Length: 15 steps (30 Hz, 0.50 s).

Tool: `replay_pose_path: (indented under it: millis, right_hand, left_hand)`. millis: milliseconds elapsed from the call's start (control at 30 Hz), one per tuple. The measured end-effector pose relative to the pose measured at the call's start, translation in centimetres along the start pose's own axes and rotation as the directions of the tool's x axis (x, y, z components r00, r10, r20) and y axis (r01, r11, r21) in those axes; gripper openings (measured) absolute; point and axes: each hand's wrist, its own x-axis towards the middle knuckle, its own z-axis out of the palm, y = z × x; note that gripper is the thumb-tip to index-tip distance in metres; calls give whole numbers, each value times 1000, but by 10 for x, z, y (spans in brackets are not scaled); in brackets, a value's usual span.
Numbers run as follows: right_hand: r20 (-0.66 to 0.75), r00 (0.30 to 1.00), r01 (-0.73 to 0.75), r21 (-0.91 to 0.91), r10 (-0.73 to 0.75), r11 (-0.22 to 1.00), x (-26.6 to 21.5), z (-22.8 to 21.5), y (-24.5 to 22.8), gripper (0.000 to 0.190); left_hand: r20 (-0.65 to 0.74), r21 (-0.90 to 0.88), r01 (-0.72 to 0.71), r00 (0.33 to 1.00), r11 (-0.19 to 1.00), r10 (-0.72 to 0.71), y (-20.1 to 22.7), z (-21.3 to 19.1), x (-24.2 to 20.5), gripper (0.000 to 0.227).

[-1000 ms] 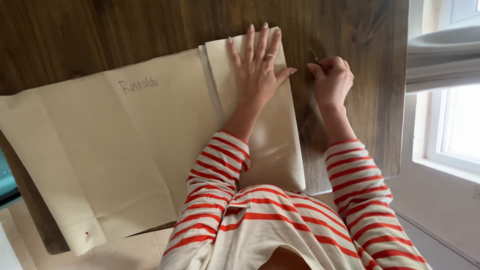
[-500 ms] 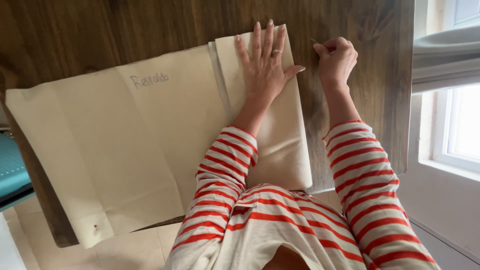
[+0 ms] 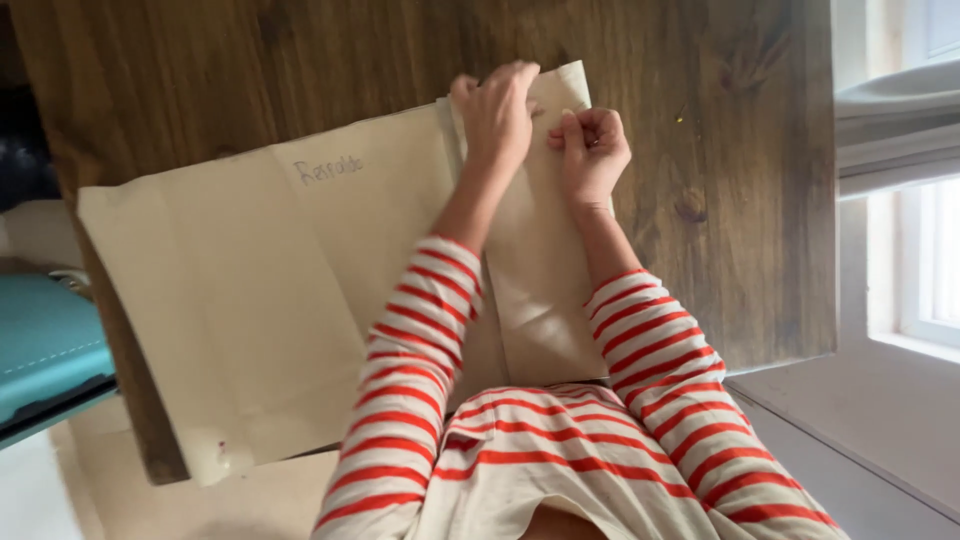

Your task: Folding a large piece of light-colored fabric on a wooden table and securing the folds with metal pins.

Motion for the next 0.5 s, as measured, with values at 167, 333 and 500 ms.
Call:
replay_pose_path:
  millis: [167, 333, 500]
  right_hand:
    - [17, 989, -144, -15, 144, 989, -2, -4, -16, 13]
    - [56, 964, -259, -26, 260, 966, -1, -8, -30, 6]
    - [176, 955, -223, -111, 240, 968, 4, -16, -17, 2]
  left_hand:
    - [358, 281, -91, 934, 955, -16, 3, 15, 57, 23]
    - [564, 370, -187, 824, 910, -59, 0, 36, 89, 57]
    - [761, 266, -184, 643, 946, -89, -4, 10, 100, 104]
